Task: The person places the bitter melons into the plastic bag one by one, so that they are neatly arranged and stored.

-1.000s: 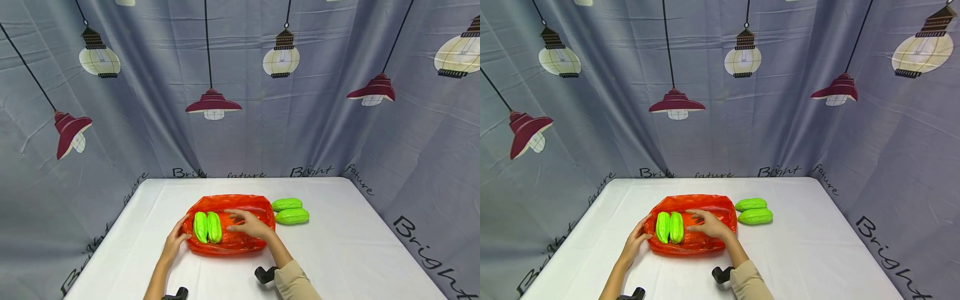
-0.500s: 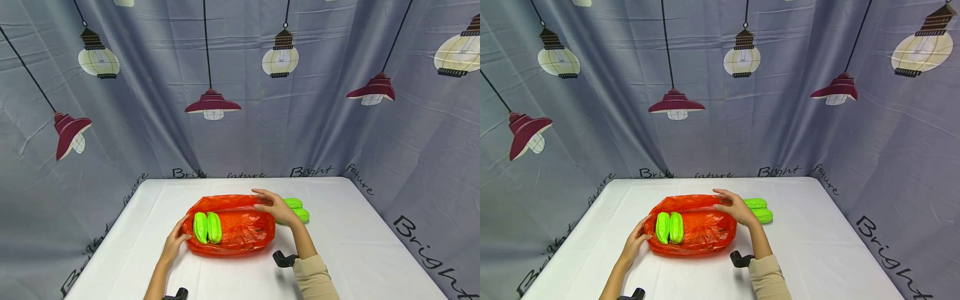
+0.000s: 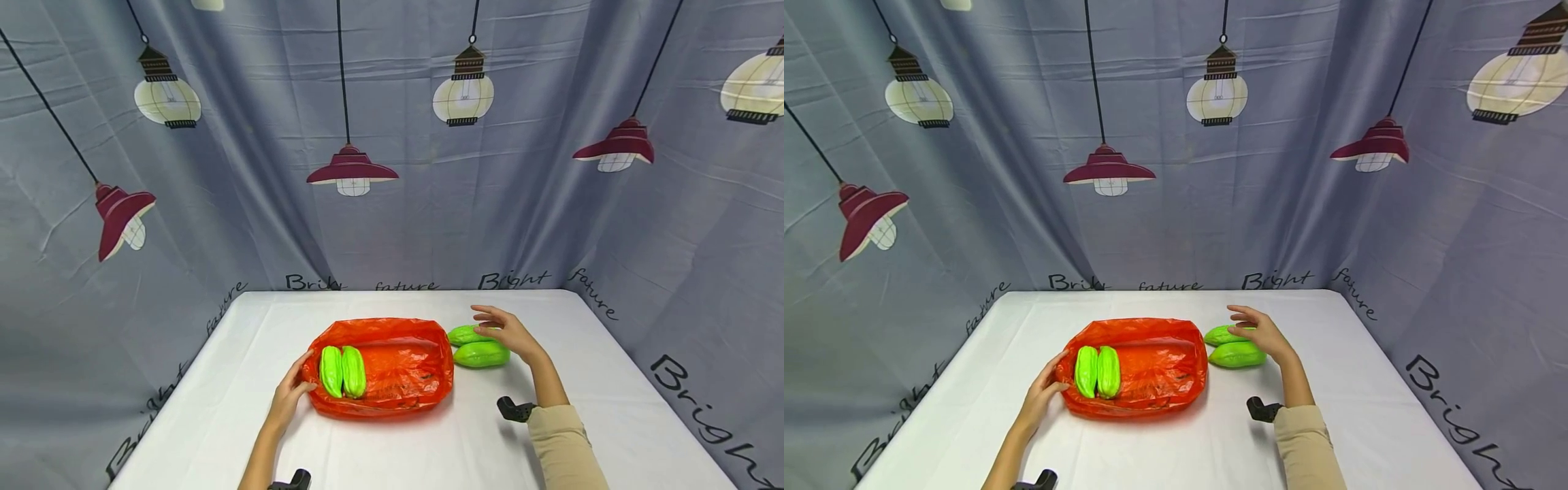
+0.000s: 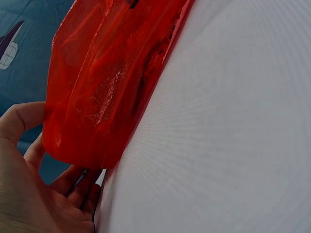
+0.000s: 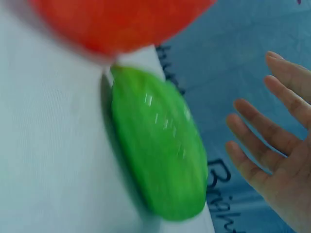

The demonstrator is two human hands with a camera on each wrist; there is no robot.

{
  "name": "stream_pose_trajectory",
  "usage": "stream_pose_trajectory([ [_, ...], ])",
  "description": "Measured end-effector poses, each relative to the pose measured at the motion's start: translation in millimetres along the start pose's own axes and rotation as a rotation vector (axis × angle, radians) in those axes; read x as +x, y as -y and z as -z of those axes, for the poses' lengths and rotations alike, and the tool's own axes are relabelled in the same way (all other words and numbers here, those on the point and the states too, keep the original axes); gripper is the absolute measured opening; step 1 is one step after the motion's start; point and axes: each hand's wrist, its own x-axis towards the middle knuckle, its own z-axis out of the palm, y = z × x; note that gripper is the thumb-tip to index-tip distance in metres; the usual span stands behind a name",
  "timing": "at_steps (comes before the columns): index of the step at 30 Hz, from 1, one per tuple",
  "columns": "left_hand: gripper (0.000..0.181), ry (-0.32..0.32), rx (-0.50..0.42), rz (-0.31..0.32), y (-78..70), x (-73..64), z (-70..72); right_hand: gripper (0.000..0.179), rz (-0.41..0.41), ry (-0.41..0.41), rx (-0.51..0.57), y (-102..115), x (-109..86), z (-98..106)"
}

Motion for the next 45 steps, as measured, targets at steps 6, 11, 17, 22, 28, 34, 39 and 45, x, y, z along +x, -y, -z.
stream_pose_trajectory([
  [6, 0.060, 0.006, -0.001, 0.013, -2.1, 1.2, 0.3, 0.053, -0.010, 0.071, -0.021, -40, 2.6, 12],
  [11, 0.060, 0.018, -0.014, 0.008, 11.2, 4.9, 0.6, 0.056, 0.013, 0.133, -0.017, -55, 1.3, 13],
  [17, 0.060, -0.007, -0.009, 0.007, 35.0, 9.4, 0.6, 0.056, 0.029, 0.166, -0.023, -64, 2.7, 10],
  [22, 0.060, -0.007, -0.023, -0.005, 39.1, 9.4, -0.2, 0.056, 0.057, 0.188, -0.035, -63, 3.4, 11],
  [28, 0.060, -0.011, -0.018, -0.016, 38.3, 9.7, -0.2, 0.052, 0.079, 0.155, -0.072, -57, 4.3, 13],
  [34, 0.059, -0.008, -0.010, 0.011, 33.4, 9.1, 0.3, 0.050, 0.089, 0.198, -0.027, -43, -0.9, 14],
  [39, 0.059, -0.001, 0.010, 0.015, 9.5, 3.2, -0.4, 0.050, 0.091, 0.208, -0.063, -52, 0.8, 14],
  [45, 0.060, 0.004, -0.013, 0.031, 24.9, 7.4, 0.8, 0.049, 0.089, 0.208, -0.087, -68, 4.2, 13],
])
